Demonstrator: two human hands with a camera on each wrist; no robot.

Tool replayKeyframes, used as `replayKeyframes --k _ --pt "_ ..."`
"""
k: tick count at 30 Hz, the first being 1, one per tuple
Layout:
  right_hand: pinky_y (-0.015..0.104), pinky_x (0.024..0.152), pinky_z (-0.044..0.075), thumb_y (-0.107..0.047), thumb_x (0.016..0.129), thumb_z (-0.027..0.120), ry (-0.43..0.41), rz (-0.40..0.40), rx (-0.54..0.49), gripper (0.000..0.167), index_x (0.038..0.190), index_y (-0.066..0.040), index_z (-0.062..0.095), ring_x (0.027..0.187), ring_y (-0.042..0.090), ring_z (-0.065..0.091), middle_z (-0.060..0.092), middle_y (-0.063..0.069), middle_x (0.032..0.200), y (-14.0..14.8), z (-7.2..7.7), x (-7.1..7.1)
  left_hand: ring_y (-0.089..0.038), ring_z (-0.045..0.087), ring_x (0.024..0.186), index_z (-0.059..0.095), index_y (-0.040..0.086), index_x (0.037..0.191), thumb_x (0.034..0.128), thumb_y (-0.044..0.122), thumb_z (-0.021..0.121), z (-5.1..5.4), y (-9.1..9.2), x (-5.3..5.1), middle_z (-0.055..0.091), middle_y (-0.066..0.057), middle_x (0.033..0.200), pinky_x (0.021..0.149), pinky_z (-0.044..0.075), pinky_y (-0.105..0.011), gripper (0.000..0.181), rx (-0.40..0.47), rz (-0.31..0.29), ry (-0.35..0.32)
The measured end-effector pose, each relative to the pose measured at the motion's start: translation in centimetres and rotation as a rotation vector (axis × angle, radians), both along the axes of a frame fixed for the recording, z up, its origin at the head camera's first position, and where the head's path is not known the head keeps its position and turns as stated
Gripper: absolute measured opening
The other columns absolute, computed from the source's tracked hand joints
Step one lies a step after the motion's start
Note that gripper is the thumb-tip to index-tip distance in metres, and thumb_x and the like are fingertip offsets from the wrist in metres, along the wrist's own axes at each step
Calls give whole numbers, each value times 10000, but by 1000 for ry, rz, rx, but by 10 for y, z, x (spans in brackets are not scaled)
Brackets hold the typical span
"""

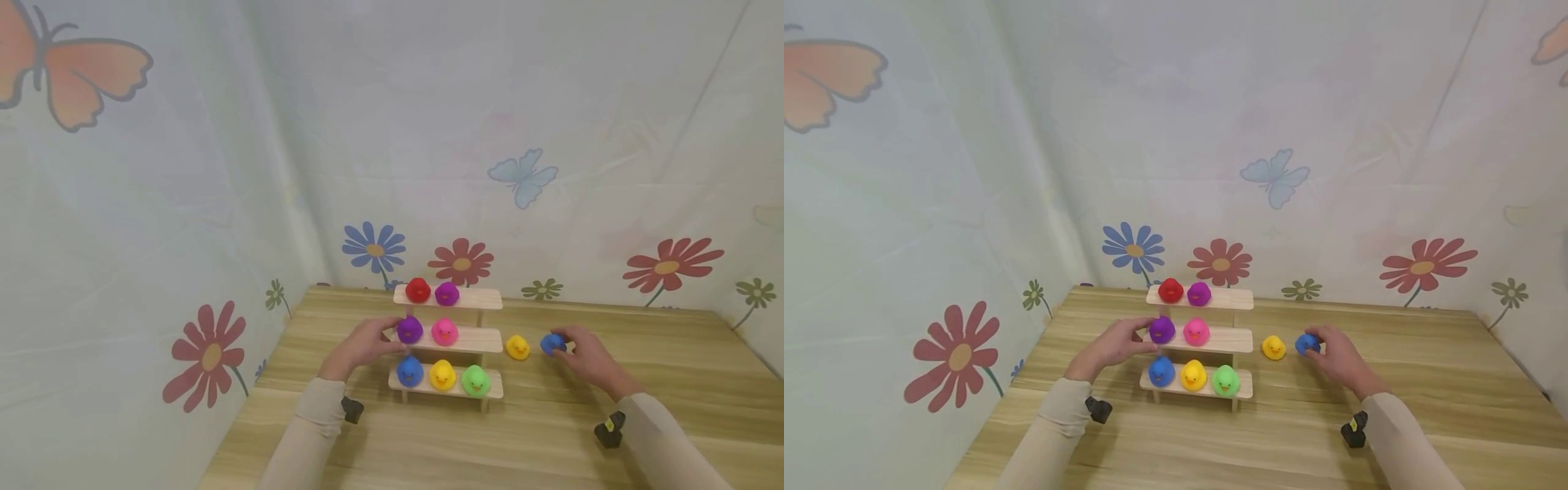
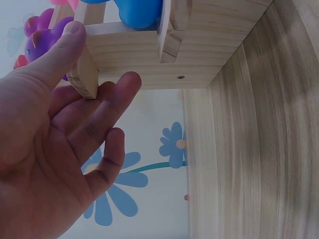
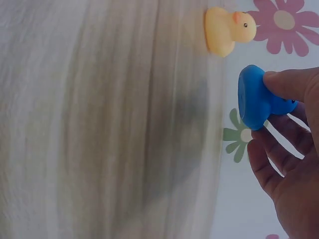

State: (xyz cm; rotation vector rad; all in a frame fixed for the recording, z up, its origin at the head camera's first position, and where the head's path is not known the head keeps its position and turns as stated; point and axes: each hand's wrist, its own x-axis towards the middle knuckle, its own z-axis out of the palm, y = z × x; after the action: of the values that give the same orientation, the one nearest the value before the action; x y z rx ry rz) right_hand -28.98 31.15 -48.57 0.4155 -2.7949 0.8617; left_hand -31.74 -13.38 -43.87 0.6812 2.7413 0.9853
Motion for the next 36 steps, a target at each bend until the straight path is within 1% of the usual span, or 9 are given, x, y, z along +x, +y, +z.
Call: replayKeyframes --k 5,11,16,19,25,32,36 --pt "525 798 490 -75 849 671 -22 -9 -5 364 1157 83 558 977 374 549 576 229 1086 1 -6 -2 -136 614 888 499 195 1363 792 403 736 0 0 0 533 -24 1335 791 504 -292 652 4 -3 6" --pt "537 794 481 -73 824 697 -9 -14 -7 359 1130 77 584 971 388 561 600 228 1067 1 -9 -3 -135 610 872 504 193 1358 793 403 736 0 0 1 534 -29 1333 779 504 -293 646 22 1 -9" --pt "556 815 456 -73 808 710 -16 -27 -19 363 1116 80 591 969 404 563 604 249 1070 1 -13 -5 -131 609 869 496 202 1366 793 407 734 -1 0 0 526 -26 1342 775 504 -286 654 16 3 -2" --pt "546 822 456 -71 806 711 -24 -42 -26 361 1116 72 595 969 397 568 606 248 1078 1 -16 -6 -131 610 877 493 210 1369 793 414 733 -2 0 -1 526 -19 1343 776 505 -283 657 11 4 0" --pt "520 781 482 -46 791 702 -27 -60 -59 358 1114 64 594 951 393 578 612 240 1061 3 -19 -6 -147 617 900 499 209 1364 792 421 730 -2 1 -2 541 -13 1323 788 510 -294 652 3 5 4" --pt "516 782 479 -41 785 707 -20 -58 -77 361 1111 62 591 953 390 573 608 239 1060 3 -22 -8 -161 620 906 502 197 1359 798 408 729 -2 1 -1 541 -23 1321 794 510 -302 642 12 -1 8" --pt "520 796 470 -62 789 721 -35 -64 -81 379 1123 54 586 966 386 566 603 235 1074 3 -24 -8 -153 616 903 494 213 1367 798 414 727 -1 1 0 532 -17 1333 792 508 -299 647 15 9 -8"
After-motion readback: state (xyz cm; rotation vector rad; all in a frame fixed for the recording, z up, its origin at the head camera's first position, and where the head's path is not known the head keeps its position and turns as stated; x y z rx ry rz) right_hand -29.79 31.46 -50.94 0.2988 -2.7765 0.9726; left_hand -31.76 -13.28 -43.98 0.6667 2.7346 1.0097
